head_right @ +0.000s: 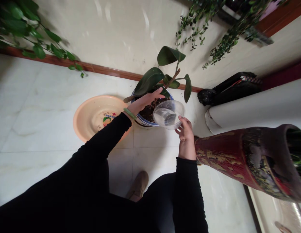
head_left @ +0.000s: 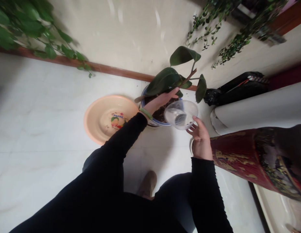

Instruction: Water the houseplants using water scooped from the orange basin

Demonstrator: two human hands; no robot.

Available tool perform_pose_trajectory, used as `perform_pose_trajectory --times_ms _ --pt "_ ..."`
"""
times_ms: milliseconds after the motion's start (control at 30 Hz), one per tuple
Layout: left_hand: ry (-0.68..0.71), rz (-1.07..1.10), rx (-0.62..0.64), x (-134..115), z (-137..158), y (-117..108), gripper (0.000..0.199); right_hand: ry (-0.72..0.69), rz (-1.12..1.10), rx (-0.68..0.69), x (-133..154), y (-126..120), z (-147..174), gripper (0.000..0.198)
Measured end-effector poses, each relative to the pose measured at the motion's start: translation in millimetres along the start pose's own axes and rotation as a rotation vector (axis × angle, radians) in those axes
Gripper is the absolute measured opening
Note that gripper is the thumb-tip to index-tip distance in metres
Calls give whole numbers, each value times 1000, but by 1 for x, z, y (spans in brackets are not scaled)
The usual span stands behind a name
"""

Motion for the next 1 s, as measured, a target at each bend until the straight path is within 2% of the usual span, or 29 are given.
perform_pose_trajectory --times_ms 300,633,833,1000 --pt "25 -30 -12 2 -4 0 92 -27 9 -21 4 6 7 55" --pt "7 -22 -18 0 1 -1 92 7 -26 -19 5 4 4 52" --pt "-21 -62 -31 3 -4 -3 85 20 -13 2 7 5 2 51" --pt "9 -76 -25 5 -7 -3 89 2 -6 38 7 3 -1 52"
Point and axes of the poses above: each hand's wrist, its own z-axis away from the middle knuckle, its own y-axis out of the palm, x = y × z, the point moved 4 cm from there along -z, towards the middle knuckle, and after that the axes turned 2 degrees about z, right-handed, at the moved point
